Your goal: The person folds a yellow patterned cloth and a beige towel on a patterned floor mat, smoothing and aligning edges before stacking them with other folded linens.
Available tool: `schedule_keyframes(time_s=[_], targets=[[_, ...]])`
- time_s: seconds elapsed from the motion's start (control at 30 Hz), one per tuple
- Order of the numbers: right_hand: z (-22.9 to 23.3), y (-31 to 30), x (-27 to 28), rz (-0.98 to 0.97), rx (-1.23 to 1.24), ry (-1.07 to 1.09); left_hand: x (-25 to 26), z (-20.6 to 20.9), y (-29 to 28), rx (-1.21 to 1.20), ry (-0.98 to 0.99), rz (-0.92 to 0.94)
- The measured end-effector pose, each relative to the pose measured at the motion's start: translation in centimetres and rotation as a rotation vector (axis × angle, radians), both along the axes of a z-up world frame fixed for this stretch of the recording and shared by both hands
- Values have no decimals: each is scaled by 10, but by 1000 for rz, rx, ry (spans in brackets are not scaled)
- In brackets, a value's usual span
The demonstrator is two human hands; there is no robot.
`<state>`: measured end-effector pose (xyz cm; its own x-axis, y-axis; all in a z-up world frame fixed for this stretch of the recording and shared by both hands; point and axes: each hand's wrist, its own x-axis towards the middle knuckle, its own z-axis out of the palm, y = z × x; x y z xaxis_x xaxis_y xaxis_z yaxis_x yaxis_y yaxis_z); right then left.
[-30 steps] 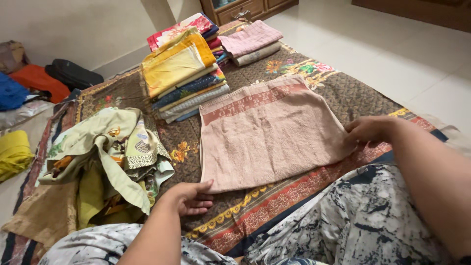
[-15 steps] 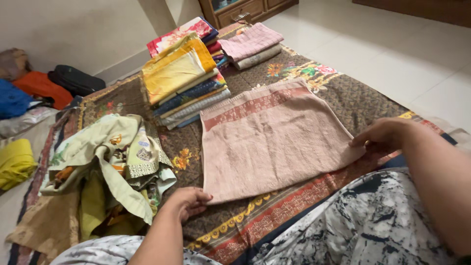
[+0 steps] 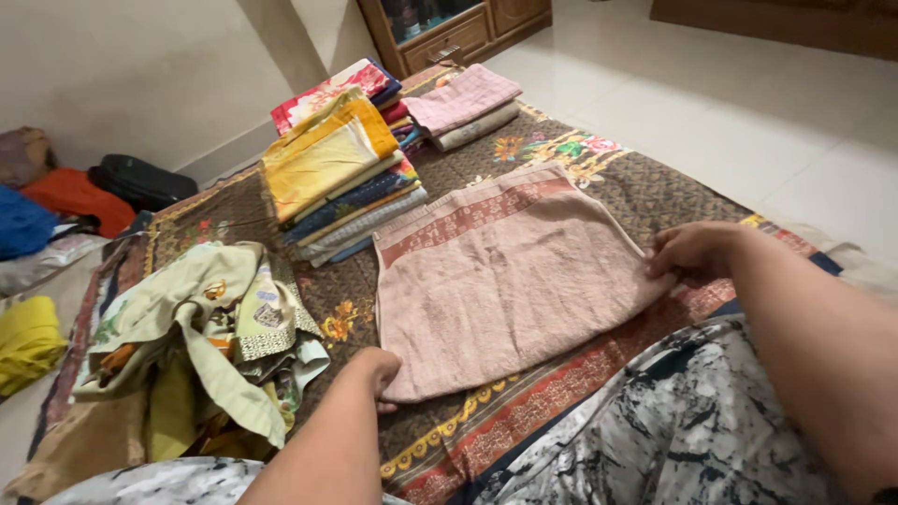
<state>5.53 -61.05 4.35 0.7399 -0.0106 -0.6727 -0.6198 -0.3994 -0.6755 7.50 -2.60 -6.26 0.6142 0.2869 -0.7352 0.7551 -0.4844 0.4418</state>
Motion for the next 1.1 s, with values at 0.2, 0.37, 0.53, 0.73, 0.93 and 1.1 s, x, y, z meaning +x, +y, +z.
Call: schedule_keyframes(time_s=[0.2,0.37,0.53,0.73,0.93,1.1], targets=[[24,10,-28,87,-128,-10,9,-25,14,-108,-64,-17],[30,17,-33,96,-166,37,-17,13,40,-362,-32,85],[31,10,-32,37,-112,101,-10,44,51,-403,23,30],[9,4,-27,112,-157,225,-13,20,59,-282,150,-42],[11,10,-18,226,-231,318,-11,56,16,248,108,-495],[48,37,-10,339,-760,172,-7,139,-51,798,-525,-417]])
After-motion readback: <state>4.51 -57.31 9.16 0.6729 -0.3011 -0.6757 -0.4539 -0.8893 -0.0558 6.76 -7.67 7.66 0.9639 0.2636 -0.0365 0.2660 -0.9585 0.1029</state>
